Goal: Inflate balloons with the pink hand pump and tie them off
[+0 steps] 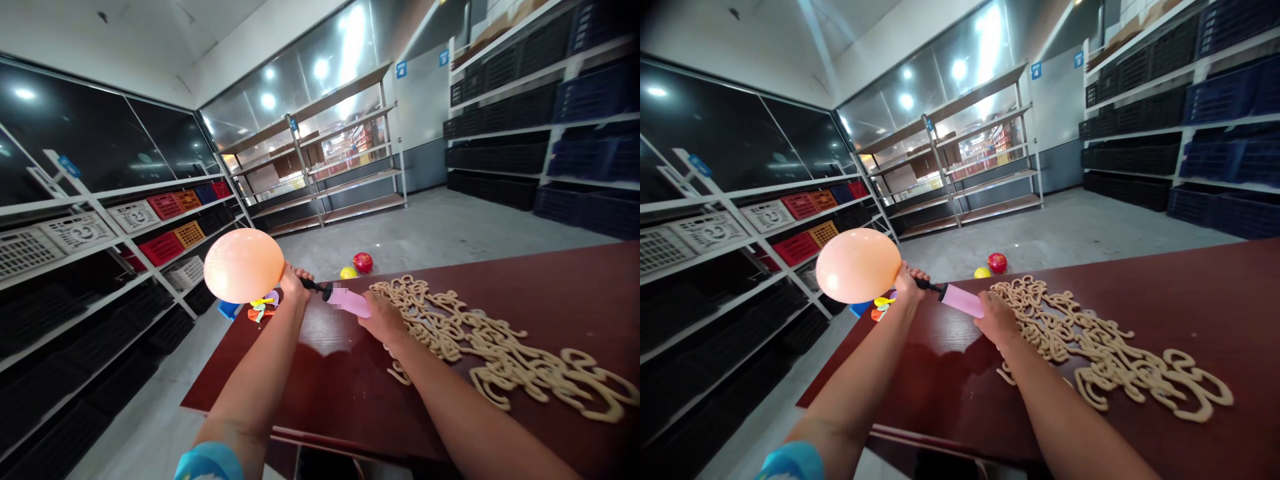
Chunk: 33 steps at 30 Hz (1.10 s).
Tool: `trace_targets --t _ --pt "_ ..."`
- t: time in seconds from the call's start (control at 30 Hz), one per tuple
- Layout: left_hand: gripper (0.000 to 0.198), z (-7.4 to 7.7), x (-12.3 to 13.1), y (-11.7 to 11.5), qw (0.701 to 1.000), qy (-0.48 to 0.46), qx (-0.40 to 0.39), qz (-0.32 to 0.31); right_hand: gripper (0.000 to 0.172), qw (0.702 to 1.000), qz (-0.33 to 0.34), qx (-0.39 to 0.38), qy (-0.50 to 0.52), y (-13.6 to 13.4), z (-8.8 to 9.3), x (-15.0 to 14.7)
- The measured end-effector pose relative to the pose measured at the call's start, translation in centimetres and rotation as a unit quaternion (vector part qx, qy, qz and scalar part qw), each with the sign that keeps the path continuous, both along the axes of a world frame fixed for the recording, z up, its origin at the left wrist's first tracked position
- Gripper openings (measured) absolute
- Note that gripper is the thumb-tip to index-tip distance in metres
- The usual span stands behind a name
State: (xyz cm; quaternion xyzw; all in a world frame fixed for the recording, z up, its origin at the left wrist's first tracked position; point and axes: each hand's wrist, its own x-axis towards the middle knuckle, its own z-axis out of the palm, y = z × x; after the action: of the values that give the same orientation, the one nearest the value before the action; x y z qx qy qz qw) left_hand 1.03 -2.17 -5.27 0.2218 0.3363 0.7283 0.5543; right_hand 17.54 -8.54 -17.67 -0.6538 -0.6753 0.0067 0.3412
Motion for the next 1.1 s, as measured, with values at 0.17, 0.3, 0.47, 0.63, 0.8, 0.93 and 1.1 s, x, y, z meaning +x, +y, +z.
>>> trace_targets --t 0.17,0.3,0.47,0.63,0.8,0.93,1.1 --pt "0.041 -0.9 1.3 -0.7 1.000 -0.005 0.004 -0.020 0.035 1.000 0.010 0.006 0.011 -0.1 0.2 -0.1" --pt "0.041 0.9 -0.8 -0.2 1.000 0.004 0.013 -0.012 0.038 0.999 0.029 0.028 0.015 -0.2 0.5 -0.1" --pt "0.032 5.1 -5.3 0.7 0.999 0.017 0.039 0.013 0.035 0.999 0.025 0.021 0.020 -0.3 0.9 0.0" --pt "0.034 6.8 -7.2 1.2 0.998 0.021 0.061 0.025 0.030 1.000 0.019 0.000 0.022 -0.3 1.0 -0.1" --pt "0.031 3.7 -5.0 1.2 0.999 0.005 0.034 0.027 0.031 1.000 -0.004 -0.024 0.000 -0.3 0.6 0.0" --pt "0.033 0.1 -1.8 0.6 1.000 -0.015 -0.008 0.008 0.034 1.000 0.000 -0.023 -0.011 -0.3 0.3 -0.2" --pt "0.034 -2.2 0.5 0.0 1.000 -0.023 -0.006 -0.017 0.031 1.000 0.004 -0.021 -0.011 -0.4 0.5 -0.3"
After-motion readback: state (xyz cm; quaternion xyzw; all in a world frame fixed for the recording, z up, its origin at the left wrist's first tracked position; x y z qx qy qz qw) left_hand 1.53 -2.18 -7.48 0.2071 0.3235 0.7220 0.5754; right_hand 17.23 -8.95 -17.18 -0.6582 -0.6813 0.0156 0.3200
